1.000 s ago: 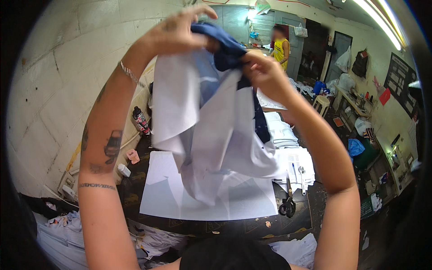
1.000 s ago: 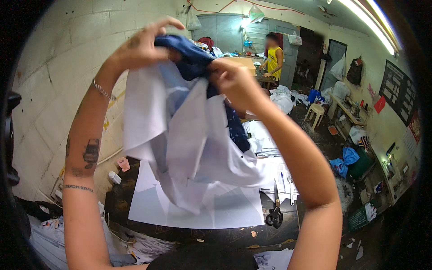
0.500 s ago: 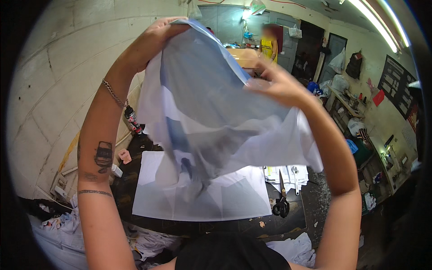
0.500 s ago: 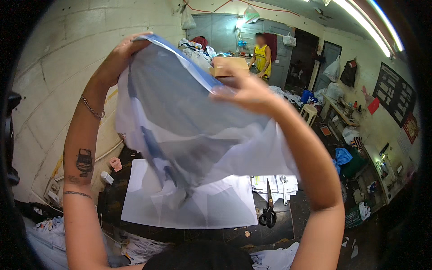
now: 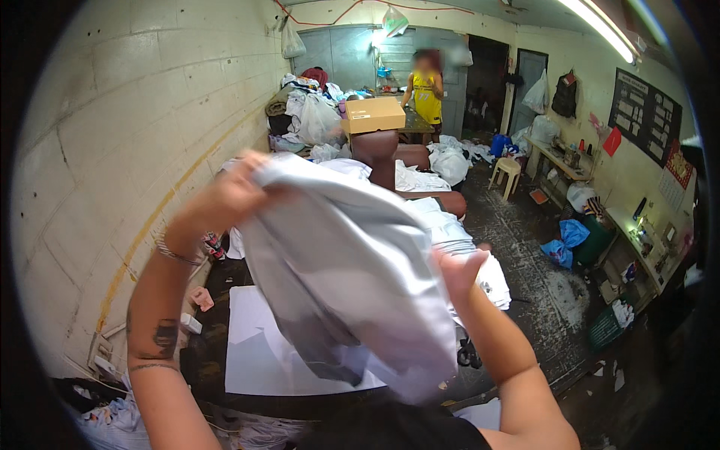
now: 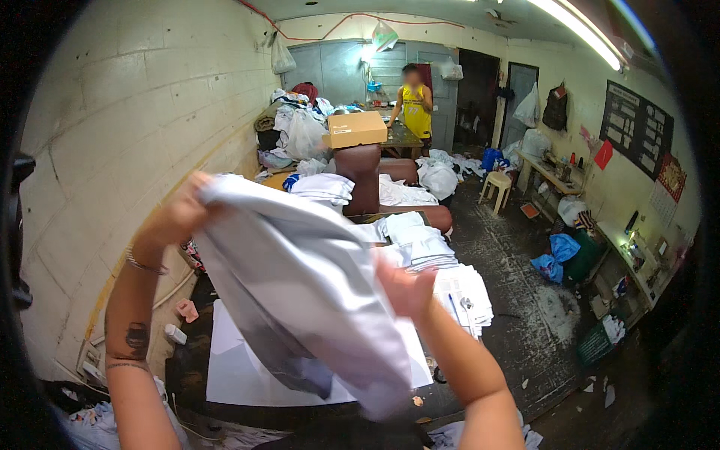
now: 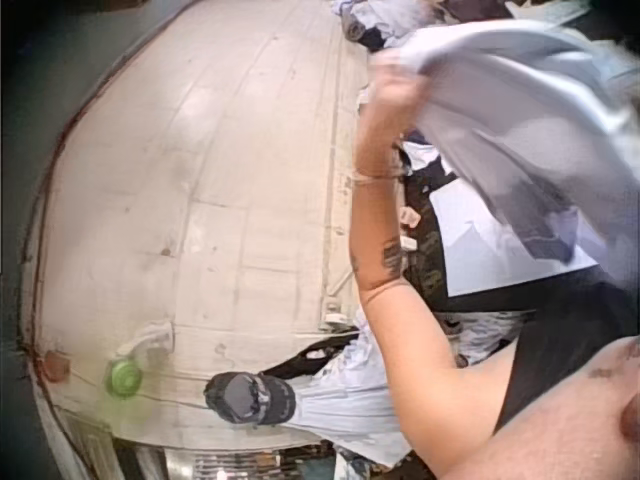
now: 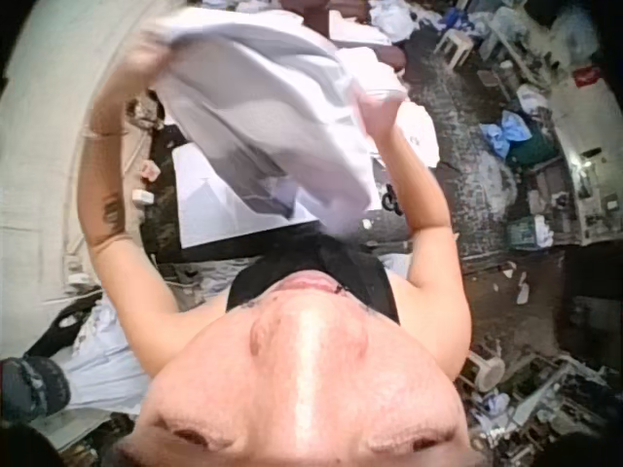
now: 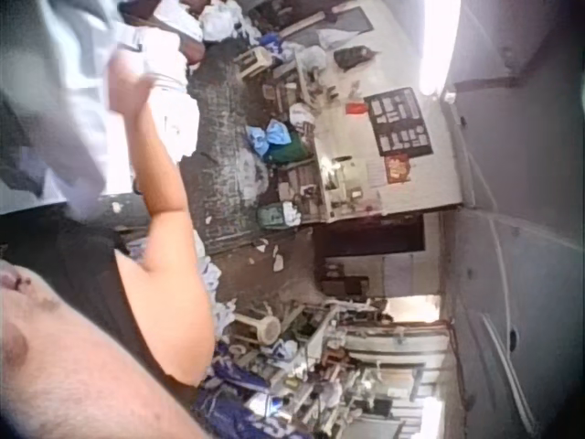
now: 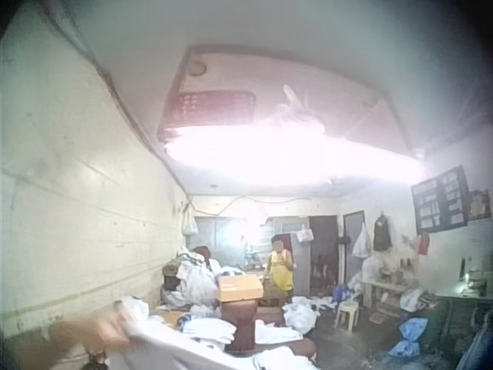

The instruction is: The person uses shears to cut a large white fabric sheet on a cluttered work table. They repeatedly trim edges, fold and unfold the fabric, and handle smaller cut pieces while other workers are visible in the background.

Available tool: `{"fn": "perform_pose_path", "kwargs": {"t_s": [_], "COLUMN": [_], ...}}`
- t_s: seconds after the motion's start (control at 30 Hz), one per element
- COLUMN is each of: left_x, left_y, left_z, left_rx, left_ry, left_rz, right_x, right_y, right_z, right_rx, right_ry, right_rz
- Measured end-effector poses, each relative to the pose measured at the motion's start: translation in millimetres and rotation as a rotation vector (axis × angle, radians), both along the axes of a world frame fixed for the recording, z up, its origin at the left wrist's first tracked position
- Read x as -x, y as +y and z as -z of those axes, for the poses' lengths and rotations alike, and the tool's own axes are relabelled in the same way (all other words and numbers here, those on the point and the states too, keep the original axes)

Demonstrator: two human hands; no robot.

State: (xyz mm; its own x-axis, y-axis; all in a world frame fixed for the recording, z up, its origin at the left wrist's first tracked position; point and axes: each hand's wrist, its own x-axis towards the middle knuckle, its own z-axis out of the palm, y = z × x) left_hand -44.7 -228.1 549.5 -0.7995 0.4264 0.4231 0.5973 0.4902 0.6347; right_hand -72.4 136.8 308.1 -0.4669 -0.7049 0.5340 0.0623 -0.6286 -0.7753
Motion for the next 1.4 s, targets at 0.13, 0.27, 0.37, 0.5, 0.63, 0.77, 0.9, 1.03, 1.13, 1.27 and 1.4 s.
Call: {"fn": "perform_pose_path", "kwargs": {"t_s": [0.13,0.27,0.37,0.5,0.63,0.77,0.9,1.03,1.13,1.27,1.4], "left_x": [-9.2,27.9,62.0,81.5,90.1,100.0,104.9,101.9,96.5,95.5,104.2], "left_y": [-40.8,-44.6,-58.9,-111.6,-157.2,-185.2,-205.8,-217.4,-218.8,-218.8,-234.7], "left_z": [-56.2,-82.2,-87.5,-82.1,-79.3,-81.7,-82.2,-77.7,-74.2,-68.1,-63.3], "left_rx": [0.029,-0.051,-0.047,-0.368,-0.537,-0.533,-0.549,-0.488,-0.389,-0.460,-0.622], "left_ry": [0.225,0.208,-0.079,-0.229,-0.220,-0.229,-0.133,-0.011,0.084,0.112,0.132], "left_rz": [-0.495,-0.517,-0.536,-0.462,-0.405,-0.499,-0.598,-0.578,-0.836,-0.648,-0.665], "right_x": [-60.9,-70.2,-59.8,-90.9,-107.2,-69.2,-35.6,-28.4,-14.3,-1.9,-1.1], "right_y": [5.2,31.2,5.2,-16.0,34.2,102.9,161.7,193.8,209.1,229.3,237.6], "right_z": [86.9,101.2,124.5,158.5,122.8,57.0,-0.5,-50.7,-95.0,-149.6,-186.5], "right_rx": [-0.760,-0.531,-0.630,-0.406,0.210,0.472,0.102,-0.498,-0.212,0.051,-0.019], "right_ry": [0.297,0.072,-0.084,-0.480,-0.673,-0.564,-0.081,-0.005,0.149,-0.023,0.221], "right_rz": [-0.200,0.319,0.485,0.360,0.314,0.483,0.932,1.289,1.267,1.299,1.193]}}
